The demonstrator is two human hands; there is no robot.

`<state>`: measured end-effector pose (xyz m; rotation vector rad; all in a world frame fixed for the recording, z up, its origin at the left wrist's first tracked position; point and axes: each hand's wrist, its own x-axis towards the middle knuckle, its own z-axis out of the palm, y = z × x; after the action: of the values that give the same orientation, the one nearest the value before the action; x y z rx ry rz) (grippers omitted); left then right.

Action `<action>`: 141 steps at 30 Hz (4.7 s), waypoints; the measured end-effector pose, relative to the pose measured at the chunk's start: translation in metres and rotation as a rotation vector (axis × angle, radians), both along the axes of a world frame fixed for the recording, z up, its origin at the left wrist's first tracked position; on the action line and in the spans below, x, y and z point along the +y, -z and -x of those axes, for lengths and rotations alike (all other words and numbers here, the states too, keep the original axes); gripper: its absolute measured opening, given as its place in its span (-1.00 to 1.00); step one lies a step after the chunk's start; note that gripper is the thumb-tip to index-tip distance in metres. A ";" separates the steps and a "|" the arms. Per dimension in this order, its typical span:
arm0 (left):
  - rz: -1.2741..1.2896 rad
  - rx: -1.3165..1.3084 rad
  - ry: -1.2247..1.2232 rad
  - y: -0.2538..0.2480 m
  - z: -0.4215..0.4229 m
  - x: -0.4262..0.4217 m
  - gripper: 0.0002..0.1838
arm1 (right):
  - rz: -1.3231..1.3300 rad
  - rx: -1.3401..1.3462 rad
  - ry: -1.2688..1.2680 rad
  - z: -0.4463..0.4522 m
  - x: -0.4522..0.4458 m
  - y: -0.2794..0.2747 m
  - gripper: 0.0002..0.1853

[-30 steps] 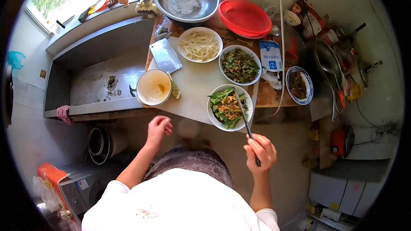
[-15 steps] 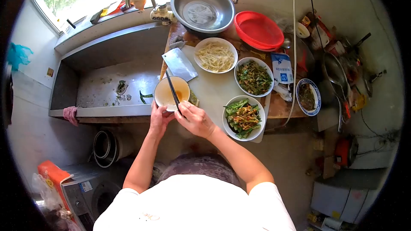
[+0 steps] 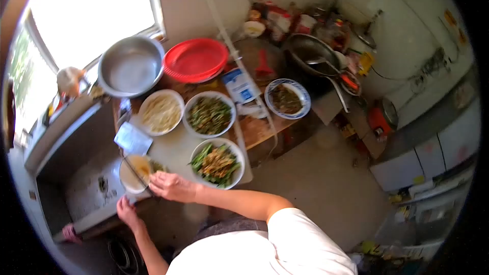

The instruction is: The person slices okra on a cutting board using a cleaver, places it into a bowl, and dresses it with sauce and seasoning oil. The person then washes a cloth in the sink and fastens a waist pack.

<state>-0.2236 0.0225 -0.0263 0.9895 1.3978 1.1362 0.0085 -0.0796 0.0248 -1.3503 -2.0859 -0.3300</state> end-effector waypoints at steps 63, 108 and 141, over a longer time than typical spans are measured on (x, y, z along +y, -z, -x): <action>-1.240 1.178 0.893 -0.158 -1.245 -0.015 -0.43 | 0.907 2.045 0.458 -0.681 -0.573 -0.047 -0.38; -1.399 0.313 1.303 -0.348 -0.444 -0.250 -0.55 | 0.616 1.456 -0.418 -0.357 -0.311 -0.207 -0.09; -1.250 0.848 1.388 -0.251 -0.323 -0.344 -0.45 | 0.668 0.815 -0.253 -0.271 -0.378 -0.120 -0.19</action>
<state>0.0989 -0.3212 0.2250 2.8820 -0.0012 0.3040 0.2792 -0.4575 0.1451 -1.2271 -1.6438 0.9496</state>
